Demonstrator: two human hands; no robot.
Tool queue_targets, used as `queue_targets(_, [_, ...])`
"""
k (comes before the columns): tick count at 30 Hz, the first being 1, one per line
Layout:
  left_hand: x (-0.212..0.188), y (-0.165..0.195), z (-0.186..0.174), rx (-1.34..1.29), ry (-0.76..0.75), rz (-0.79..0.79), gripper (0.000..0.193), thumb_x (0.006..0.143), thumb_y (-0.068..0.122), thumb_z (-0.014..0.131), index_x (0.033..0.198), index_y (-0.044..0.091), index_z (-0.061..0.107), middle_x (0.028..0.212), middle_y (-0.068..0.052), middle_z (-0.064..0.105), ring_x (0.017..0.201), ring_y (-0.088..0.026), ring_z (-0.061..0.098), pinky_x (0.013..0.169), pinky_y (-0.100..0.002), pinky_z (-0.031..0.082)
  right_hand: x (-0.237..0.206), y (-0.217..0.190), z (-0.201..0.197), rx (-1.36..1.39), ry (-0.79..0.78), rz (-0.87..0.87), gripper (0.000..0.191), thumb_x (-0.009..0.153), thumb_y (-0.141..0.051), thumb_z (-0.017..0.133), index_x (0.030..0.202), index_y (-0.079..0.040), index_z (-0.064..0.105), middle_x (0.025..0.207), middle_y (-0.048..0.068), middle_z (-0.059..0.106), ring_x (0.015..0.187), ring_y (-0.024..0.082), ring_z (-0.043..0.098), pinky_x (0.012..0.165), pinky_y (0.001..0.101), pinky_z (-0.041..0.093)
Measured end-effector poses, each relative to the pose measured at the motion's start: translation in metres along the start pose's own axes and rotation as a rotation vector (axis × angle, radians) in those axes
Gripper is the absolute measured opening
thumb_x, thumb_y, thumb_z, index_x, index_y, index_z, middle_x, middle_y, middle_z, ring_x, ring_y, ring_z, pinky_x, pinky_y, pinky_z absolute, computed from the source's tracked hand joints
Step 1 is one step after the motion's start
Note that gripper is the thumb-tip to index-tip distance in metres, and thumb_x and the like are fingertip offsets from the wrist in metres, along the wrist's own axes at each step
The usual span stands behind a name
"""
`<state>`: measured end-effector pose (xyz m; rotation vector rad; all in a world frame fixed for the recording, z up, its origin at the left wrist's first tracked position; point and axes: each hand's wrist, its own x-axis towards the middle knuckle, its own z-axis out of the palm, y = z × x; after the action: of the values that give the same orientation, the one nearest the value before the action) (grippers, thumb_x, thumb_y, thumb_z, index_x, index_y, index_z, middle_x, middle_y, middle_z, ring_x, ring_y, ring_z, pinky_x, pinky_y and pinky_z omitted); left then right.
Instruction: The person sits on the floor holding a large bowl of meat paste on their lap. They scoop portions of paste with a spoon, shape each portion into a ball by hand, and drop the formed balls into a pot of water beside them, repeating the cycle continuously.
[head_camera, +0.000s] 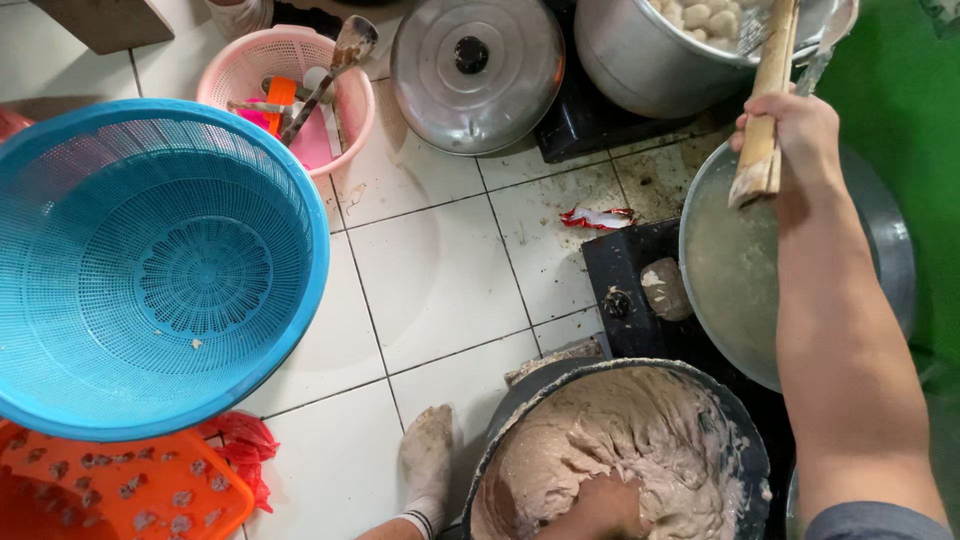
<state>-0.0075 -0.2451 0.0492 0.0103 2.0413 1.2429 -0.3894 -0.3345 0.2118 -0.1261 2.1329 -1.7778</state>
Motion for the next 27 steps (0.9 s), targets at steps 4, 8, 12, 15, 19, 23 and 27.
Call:
queue_targets(4, [0.004, 0.001, 0.005, 0.027, -0.008, -0.010, 0.079, 0.087, 0.054, 0.069, 0.145, 0.003, 0.053, 0.135, -0.029, 0.060, 0.126, -0.045, 0.059, 0.102, -0.056, 0.048, -0.003, 0.009, -0.025, -0.048, -0.045, -0.119, 0.023, 0.097, -0.003, 0.066, 0.114, 0.006, 0.055, 0.088, 0.011, 0.062, 0.067, 0.021, 0.064, 0.060, 0.0355, 0.054])
queue_targets(8, [0.008, 0.003, 0.007, 0.018, -0.020, -0.039, 0.079, 0.084, 0.052, 0.071, 0.146, 0.007, 0.053, 0.137, -0.028, 0.059, 0.127, -0.045, 0.058, 0.102, -0.057, 0.048, -0.005, 0.003, -0.045, -0.056, -0.101, -0.190, 0.033, 0.097, 0.000, 0.065, 0.128, 0.007, 0.055, 0.090, 0.012, 0.062, 0.066, 0.022, 0.062, 0.059, 0.0370, 0.053])
queue_targets(12, [0.011, 0.005, 0.008, 0.016, -0.044, -0.072, 0.077, 0.084, 0.050, 0.071, 0.146, 0.009, 0.053, 0.137, -0.027, 0.058, 0.126, -0.045, 0.058, 0.102, -0.057, 0.048, -0.008, 0.000, -0.059, -0.014, -0.166, -0.124, 0.039, 0.098, 0.000, 0.062, 0.135, 0.012, 0.054, 0.093, 0.015, 0.064, 0.068, 0.022, 0.063, 0.060, 0.0359, 0.053])
queue_targets(15, [0.011, 0.005, 0.008, 0.017, -0.019, -0.059, 0.075, 0.085, 0.050, 0.069, 0.145, 0.008, 0.054, 0.135, -0.027, 0.060, 0.125, -0.045, 0.059, 0.101, -0.056, 0.049, -0.006, 0.001, -0.057, 0.018, -0.149, -0.028, 0.038, 0.097, -0.001, 0.063, 0.130, 0.016, 0.052, 0.092, 0.016, 0.065, 0.067, 0.023, 0.065, 0.059, 0.0350, 0.053])
queue_targets(19, [0.009, 0.003, 0.009, 0.016, 0.038, -0.015, 0.072, 0.086, 0.050, 0.067, 0.143, 0.007, 0.057, 0.132, -0.028, 0.063, 0.123, -0.045, 0.061, 0.101, -0.056, 0.050, 0.004, 0.002, -0.041, -0.162, -0.073, 0.003, 0.033, 0.095, -0.003, 0.063, 0.123, 0.013, 0.057, 0.088, 0.013, 0.066, 0.068, 0.024, 0.066, 0.057, 0.0352, 0.052])
queue_targets(23, [0.011, 0.002, 0.008, 0.048, 0.008, -0.010, 0.079, 0.084, 0.052, 0.071, 0.146, 0.005, 0.053, 0.135, -0.029, 0.059, 0.125, -0.045, 0.059, 0.099, -0.057, 0.050, 0.019, 0.000, -0.018, -0.387, 0.062, -0.177, 0.037, 0.091, -0.003, 0.068, 0.125, 0.007, 0.058, 0.095, 0.013, 0.063, 0.076, 0.032, 0.064, 0.063, 0.0446, 0.053])
queue_targets(27, [0.016, 0.003, 0.005, 0.053, -0.020, -0.039, 0.080, 0.082, 0.052, 0.071, 0.144, 0.005, 0.054, 0.134, -0.028, 0.061, 0.122, -0.044, 0.061, 0.097, -0.057, 0.052, 0.026, -0.005, -0.004, -1.078, 0.192, -0.579, 0.052, 0.083, -0.008, 0.070, 0.134, -0.009, 0.061, 0.108, 0.023, 0.072, 0.099, 0.041, 0.069, 0.089, 0.0481, 0.053])
